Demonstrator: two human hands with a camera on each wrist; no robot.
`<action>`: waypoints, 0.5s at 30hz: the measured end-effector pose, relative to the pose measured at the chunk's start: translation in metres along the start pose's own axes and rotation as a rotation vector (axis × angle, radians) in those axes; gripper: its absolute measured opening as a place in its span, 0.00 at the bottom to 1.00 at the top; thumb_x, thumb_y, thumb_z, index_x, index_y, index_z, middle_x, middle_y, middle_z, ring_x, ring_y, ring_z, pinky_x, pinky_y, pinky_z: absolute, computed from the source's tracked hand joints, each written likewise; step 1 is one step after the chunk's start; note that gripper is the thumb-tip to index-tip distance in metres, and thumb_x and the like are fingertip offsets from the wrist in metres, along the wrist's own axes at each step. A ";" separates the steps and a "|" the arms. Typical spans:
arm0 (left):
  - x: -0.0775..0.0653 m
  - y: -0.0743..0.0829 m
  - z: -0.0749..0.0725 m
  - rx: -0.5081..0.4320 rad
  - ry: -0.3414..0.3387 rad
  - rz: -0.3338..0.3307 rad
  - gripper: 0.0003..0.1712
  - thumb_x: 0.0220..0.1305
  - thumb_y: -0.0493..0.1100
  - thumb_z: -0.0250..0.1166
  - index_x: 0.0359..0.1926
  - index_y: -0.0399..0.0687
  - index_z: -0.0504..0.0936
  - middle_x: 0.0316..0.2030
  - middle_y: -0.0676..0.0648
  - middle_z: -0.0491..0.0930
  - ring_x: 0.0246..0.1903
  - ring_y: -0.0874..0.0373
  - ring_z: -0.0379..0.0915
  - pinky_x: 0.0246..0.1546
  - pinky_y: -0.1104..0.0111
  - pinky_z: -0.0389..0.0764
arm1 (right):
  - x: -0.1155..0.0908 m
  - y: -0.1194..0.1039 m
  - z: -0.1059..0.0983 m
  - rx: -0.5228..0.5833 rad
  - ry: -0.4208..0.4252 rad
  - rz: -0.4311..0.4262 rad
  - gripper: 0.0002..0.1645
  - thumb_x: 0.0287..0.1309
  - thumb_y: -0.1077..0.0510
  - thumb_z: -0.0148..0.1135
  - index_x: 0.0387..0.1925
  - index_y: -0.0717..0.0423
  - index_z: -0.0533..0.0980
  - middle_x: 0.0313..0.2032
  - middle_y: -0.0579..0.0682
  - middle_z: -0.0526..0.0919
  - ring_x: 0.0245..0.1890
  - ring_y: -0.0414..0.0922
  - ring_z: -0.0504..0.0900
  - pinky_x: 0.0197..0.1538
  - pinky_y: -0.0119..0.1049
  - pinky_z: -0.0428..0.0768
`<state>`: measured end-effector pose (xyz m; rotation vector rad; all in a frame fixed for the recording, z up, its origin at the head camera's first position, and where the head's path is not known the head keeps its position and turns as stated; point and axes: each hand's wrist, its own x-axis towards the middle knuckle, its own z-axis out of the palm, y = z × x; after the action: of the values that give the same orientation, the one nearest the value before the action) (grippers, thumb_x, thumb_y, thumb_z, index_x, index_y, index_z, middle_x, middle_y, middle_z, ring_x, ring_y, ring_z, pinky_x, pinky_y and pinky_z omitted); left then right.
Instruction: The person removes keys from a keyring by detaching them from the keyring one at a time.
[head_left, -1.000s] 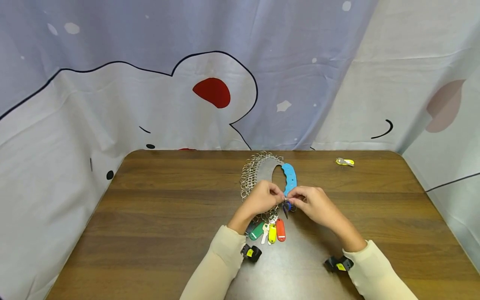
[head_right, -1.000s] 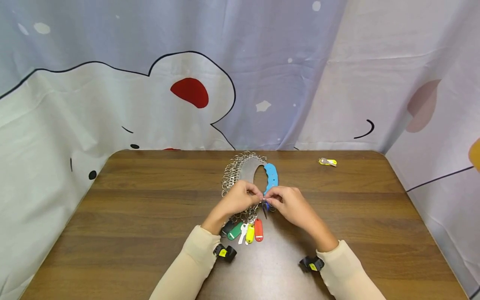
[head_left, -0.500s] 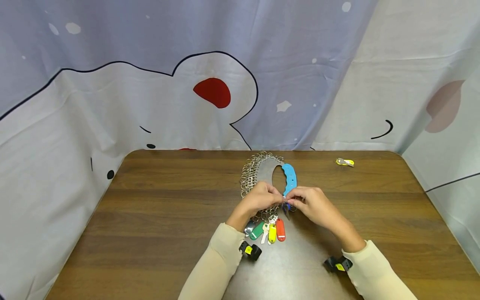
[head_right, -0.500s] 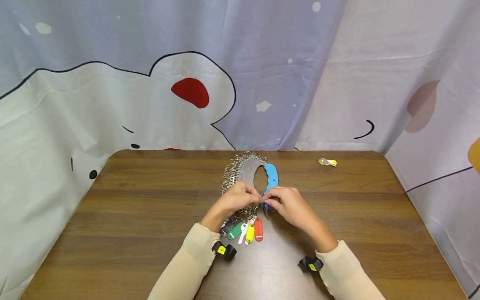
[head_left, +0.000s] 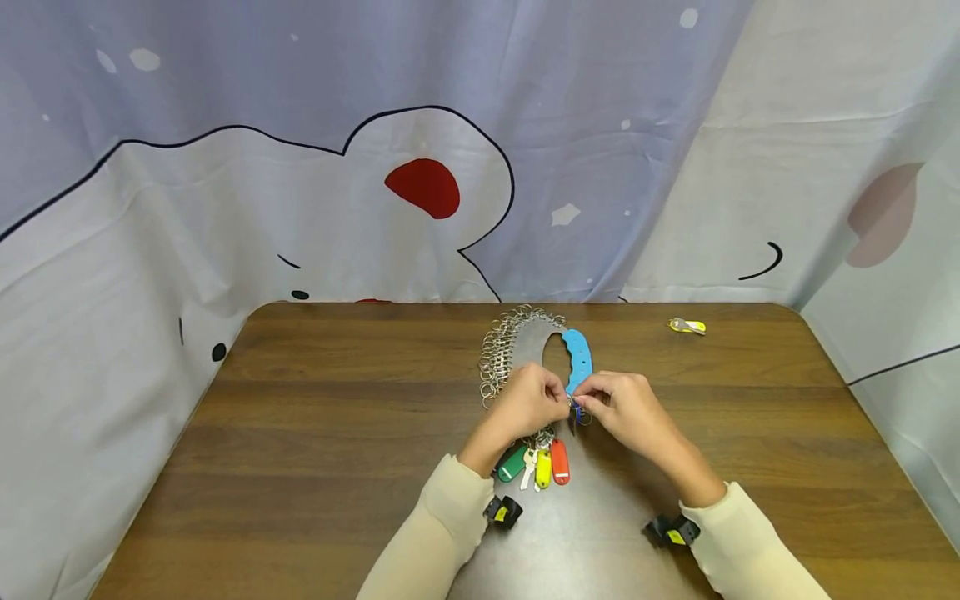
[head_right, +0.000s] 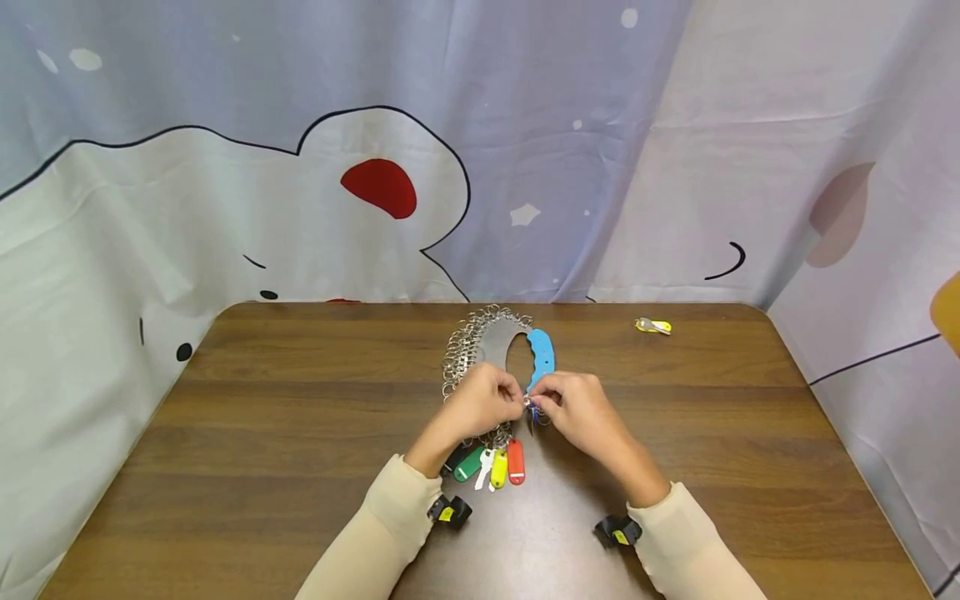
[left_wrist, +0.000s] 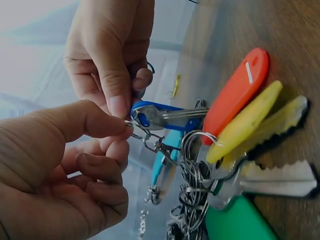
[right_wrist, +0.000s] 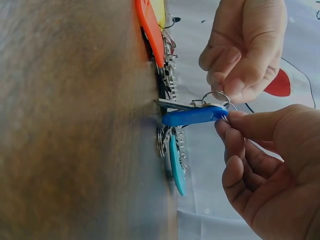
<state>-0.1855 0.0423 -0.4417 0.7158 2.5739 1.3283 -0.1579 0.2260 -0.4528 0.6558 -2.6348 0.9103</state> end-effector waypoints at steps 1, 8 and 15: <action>0.000 0.000 0.000 0.020 0.007 0.015 0.09 0.43 0.30 0.65 0.14 0.46 0.81 0.13 0.54 0.75 0.14 0.68 0.65 0.15 0.79 0.66 | 0.000 0.000 0.000 0.000 -0.001 0.005 0.02 0.53 0.61 0.70 0.27 0.52 0.84 0.23 0.43 0.83 0.19 0.36 0.72 0.22 0.33 0.75; -0.004 -0.003 0.000 0.092 0.049 0.081 0.07 0.47 0.35 0.68 0.17 0.47 0.83 0.15 0.54 0.78 0.16 0.69 0.67 0.19 0.79 0.69 | 0.001 -0.003 0.002 0.011 -0.004 0.038 0.02 0.53 0.62 0.70 0.28 0.51 0.84 0.24 0.43 0.83 0.20 0.37 0.74 0.24 0.35 0.77; -0.006 -0.003 0.001 0.041 0.045 -0.001 0.07 0.54 0.38 0.69 0.21 0.45 0.83 0.17 0.52 0.79 0.18 0.67 0.69 0.21 0.78 0.71 | 0.000 -0.005 0.004 0.024 -0.019 0.027 0.03 0.54 0.62 0.69 0.29 0.51 0.83 0.25 0.43 0.82 0.23 0.36 0.77 0.26 0.36 0.81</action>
<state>-0.1815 0.0387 -0.4449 0.6994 2.6435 1.3099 -0.1558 0.2196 -0.4535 0.6390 -2.6595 0.9492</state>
